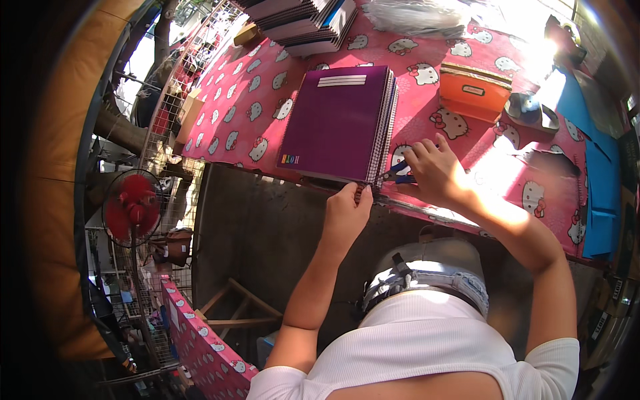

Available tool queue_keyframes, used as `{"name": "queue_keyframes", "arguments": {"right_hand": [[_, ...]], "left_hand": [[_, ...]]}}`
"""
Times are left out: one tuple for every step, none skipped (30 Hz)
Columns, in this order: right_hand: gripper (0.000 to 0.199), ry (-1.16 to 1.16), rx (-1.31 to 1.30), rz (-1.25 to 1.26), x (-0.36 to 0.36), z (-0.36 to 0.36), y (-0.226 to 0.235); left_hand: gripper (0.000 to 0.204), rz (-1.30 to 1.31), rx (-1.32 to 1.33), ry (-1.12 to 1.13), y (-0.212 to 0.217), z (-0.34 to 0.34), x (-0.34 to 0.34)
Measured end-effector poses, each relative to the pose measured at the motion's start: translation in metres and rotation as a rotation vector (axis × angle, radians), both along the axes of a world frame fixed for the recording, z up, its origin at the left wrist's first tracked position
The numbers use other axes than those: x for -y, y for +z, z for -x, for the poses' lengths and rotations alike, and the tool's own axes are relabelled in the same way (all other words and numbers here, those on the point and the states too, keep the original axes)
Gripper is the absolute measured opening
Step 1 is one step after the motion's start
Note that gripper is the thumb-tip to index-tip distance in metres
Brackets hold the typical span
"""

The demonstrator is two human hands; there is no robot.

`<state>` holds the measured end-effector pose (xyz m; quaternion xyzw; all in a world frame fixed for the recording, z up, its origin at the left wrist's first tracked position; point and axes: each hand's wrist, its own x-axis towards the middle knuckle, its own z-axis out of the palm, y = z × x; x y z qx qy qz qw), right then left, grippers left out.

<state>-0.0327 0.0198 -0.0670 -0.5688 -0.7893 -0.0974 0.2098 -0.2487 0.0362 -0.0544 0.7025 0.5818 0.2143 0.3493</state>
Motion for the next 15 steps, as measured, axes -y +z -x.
{"name": "queue_keyframes", "arguments": {"right_hand": [[0.061, -0.002, 0.017, -0.014, -0.002, 0.001, -0.002], [0.061, -0.004, 0.034, -0.028, -0.004, 0.003, -0.003], [0.061, -0.006, 0.051, -0.042, -0.006, 0.004, -0.003], [0.061, 0.012, 0.031, 0.015, -0.006, 0.007, -0.002], [0.061, 0.029, 0.010, 0.072, -0.007, 0.010, -0.001], [0.061, 0.046, -0.010, 0.130, -0.007, 0.012, 0.001], [0.060, 0.047, -0.015, 0.135, -0.007, 0.012, 0.002], [0.060, 0.047, -0.019, 0.141, -0.005, 0.011, 0.003], [0.060, 0.047, -0.024, 0.146, -0.004, 0.010, 0.003], [0.060, 0.042, -0.011, 0.111, -0.003, 0.010, 0.002], [0.060, 0.036, 0.002, 0.077, -0.001, 0.010, 0.001], [0.060, 0.030, 0.015, 0.042, -0.001, 0.010, 0.001], [0.061, 0.031, 0.023, 0.029, -0.001, 0.010, 0.001], [0.061, 0.032, 0.031, 0.016, -0.001, 0.009, 0.001], [0.061, 0.032, 0.039, 0.003, -0.001, 0.009, 0.001]], "left_hand": [[0.026, -0.028, -0.034, -0.013, 0.002, -0.003, 0.001], [0.026, -0.057, -0.068, -0.026, 0.006, -0.006, 0.003], [0.026, -0.085, -0.103, -0.040, 0.008, -0.009, 0.004], [0.026, -0.105, -0.108, -0.041, 0.007, -0.008, 0.004], [0.026, -0.126, -0.113, -0.043, 0.005, -0.007, 0.005], [0.026, -0.146, -0.118, -0.045, 0.005, -0.006, 0.005], [0.026, -0.128, -0.115, -0.041, 0.005, -0.006, 0.004], [0.026, -0.110, -0.113, -0.038, 0.005, -0.006, 0.003], [0.026, -0.093, -0.110, -0.034, 0.005, -0.006, 0.003], [0.026, -0.092, -0.104, -0.032, 0.004, -0.005, 0.003], [0.026, -0.092, -0.097, -0.031, 0.003, -0.005, 0.003], [0.026, -0.091, -0.091, -0.030, 0.002, -0.004, 0.003], [0.027, -0.092, -0.089, -0.035, 0.002, -0.004, 0.002], [0.027, -0.093, -0.087, -0.039, 0.002, -0.003, 0.002], [0.027, -0.094, -0.085, -0.044, 0.002, -0.003, 0.001]]}}
